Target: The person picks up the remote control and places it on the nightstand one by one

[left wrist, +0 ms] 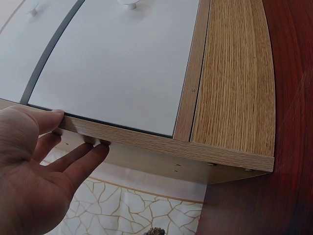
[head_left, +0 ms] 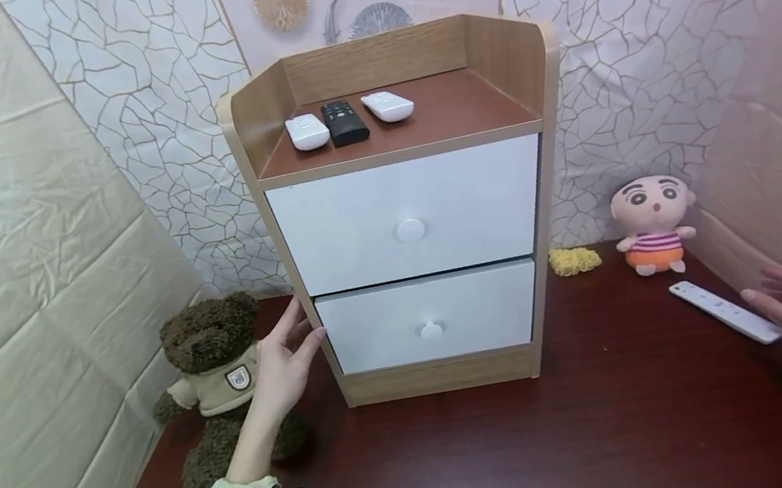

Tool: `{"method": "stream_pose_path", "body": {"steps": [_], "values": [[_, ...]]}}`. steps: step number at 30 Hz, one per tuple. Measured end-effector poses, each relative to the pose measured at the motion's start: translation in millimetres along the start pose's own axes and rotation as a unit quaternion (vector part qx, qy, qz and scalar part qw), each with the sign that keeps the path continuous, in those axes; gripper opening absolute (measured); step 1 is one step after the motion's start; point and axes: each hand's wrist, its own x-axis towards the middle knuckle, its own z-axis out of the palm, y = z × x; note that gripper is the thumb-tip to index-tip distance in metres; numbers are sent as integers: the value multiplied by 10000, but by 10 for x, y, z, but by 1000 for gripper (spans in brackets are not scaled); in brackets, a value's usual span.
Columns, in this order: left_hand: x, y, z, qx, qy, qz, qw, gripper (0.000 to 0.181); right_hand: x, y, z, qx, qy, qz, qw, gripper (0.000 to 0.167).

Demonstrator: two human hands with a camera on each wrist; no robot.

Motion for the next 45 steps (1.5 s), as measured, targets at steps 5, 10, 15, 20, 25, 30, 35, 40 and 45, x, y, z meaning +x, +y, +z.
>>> {"method": "stream_pose_path", "body": {"steps": [5,10,15,20,25,30,35,40,45], "values": [[1,12,0,-30,13,-5,10000,69,-2,70,46,16,59,-80,9999,83],[4,11,1,-38,-20,-39,10000,68,-9,97,75,-152,-36,-109,9998,83],[8,0,1,-75,-47,-44,10000,67,-27,163,106,39,-122,-173,9998,85],[19,-24,3,-140,-67,-11,9999,66,-44,225,141,389,-232,-181,9988,88],[17,-29,1,-156,-40,0,9999,66,-47,273,150,356,-339,-118,9987,88],[15,-27,2,-166,-48,-16,9998,66,-43,348,166,-58,-321,-83,9994,84],[18,-23,8,-176,-53,-5,9998,67,-64,423,176,-152,-313,-85,9994,83],[15,-22,4,-149,-42,18,9999,66,-51,451,172,-209,-300,-164,9992,81],[10,-8,-1,-118,-56,-6,9999,65,-54,448,182,-408,-412,-100,9983,82]]}}
